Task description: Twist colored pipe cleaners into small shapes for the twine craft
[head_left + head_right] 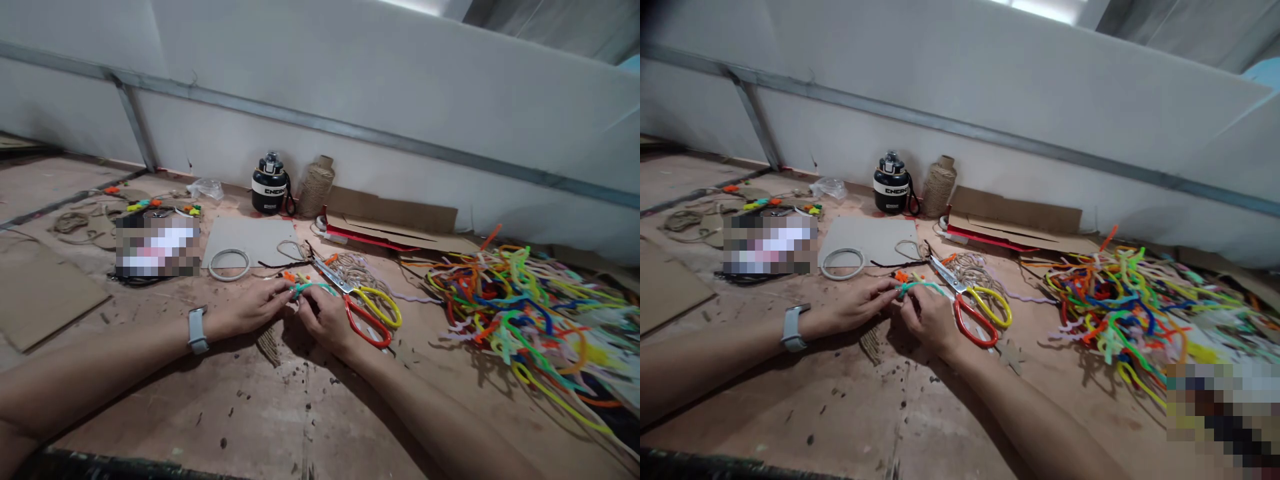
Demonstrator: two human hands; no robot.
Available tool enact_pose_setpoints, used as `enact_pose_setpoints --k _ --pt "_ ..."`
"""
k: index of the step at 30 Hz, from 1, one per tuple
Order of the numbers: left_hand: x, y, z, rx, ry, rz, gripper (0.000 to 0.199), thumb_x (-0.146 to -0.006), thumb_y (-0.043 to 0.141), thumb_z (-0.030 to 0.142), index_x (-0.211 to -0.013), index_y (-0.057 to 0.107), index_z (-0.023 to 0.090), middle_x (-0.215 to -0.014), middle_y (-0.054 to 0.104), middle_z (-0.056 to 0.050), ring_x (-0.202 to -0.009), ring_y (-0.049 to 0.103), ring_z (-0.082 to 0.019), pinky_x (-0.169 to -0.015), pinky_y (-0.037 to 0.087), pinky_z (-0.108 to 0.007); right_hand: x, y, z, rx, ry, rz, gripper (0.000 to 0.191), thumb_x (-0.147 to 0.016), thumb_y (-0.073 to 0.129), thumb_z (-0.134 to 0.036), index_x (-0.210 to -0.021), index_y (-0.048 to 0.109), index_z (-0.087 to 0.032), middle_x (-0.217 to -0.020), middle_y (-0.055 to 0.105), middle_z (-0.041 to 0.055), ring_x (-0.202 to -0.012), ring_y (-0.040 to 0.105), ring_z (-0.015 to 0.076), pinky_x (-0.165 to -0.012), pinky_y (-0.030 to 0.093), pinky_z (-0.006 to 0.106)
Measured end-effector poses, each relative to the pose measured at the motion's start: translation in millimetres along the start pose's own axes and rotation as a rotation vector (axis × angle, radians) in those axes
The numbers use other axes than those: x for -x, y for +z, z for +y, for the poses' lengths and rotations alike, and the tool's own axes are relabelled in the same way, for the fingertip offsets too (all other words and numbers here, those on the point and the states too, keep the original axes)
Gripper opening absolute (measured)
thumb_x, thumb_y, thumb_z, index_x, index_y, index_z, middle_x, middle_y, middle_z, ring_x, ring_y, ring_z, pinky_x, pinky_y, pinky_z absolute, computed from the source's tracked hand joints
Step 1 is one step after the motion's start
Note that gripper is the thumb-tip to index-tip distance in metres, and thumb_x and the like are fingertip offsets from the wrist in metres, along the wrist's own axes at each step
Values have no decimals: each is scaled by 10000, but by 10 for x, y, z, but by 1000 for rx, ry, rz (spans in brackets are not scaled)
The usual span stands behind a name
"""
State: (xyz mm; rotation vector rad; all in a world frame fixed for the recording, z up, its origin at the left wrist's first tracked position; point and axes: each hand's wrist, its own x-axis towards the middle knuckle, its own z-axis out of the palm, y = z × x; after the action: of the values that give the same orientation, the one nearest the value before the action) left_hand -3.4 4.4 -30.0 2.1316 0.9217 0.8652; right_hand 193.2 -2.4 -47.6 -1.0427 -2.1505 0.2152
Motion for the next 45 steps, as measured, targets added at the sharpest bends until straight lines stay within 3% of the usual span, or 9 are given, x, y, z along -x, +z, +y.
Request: enact_pose_setpoints --k 13,15,19,23,26,31,37,41,45 --pt "11 36 -71 -59 52 -54 206 -924 495 239 -991 683 189 -852 680 -45 -732 576 -167 -710 437 -266 -19 -19 50 37 -68 -175 127 -881 473 -208 -782 551 -195 -681 626 28 -601 541 157 -570 397 257" --pt "-8 42 -83 72 -36 -51 219 -931 502 298 -936 682 174 -813 663 -38 -709 569 -159 -687 450 -267 -32 -37 52 5 -43 -172 136 -897 459 -210 -808 561 -195 -706 638 29 -624 559 156 -588 413 256" --pt "-66 55 -72 574 -267 -65 352 -868 595 483 -933 644 140 -841 645 -41 -691 590 -137 -661 506 -270 -49 -91 51 -33 -42 -105 119 -894 497 -264 -935 582 -192 -716 636 11 -626 566 150 -605 433 259" --pt "-100 32 -42 792 -337 -44 433 -788 696 521 -962 630 130 -850 649 -46 -682 608 -117 -656 525 -256 -66 -98 77 -69 -51 14 144 -885 491 -250 -971 590 -190 -745 621 20 -648 570 158 -623 464 276" --pt "-98 14 -45 821 -349 -76 437 -799 683 534 -948 620 129 -813 656 -45 -672 628 -122 -635 531 -250 -90 -71 95 -116 -29 53 208 -922 489 -255 -1088 594 -185 -897 644 66 -791 602 183 -719 501 313" --pt "-99 -14 -55 771 -281 -155 404 -854 620 533 -930 579 138 -752 633 -20 -597 607 -102 -557 498 -215 -128 -75 88 -198 -128 -55 262 -976 446 -260 -1179 596 -189 -1038 649 109 -974 598 211 -860 502 366" --pt "-109 -75 -4 669 -199 -185 397 -882 568 547 -966 562 160 -733 572 15 -592 529 -88 -555 440 -208 -152 -112 103 -251 -129 -104 273 -991 430 -290 -1186 599 -201 -1074 646 109 -1011 601 211 -900 504 378" --pt "-103 -72 -39 659 -237 -222 376 -890 557 542 -875 541 167 -710 546 21 -587 487 -88 -544 394 -212 -164 -105 135 -240 -157 -79 258 -993 425 -271 -1162 608 -207 -1042 665 98 -958 617 201 -847 521 356" --pt "-100 -70 -80 681 -239 -263 355 -906 543 521 -907 545 166 -725 554 14 -595 483 -93 -555 389 -220 -165 -85 161 -243 -189 -51 231 -981 452 -229 -1131 626 -201 -1022 685 93 -944 634 195 -829 530 344"
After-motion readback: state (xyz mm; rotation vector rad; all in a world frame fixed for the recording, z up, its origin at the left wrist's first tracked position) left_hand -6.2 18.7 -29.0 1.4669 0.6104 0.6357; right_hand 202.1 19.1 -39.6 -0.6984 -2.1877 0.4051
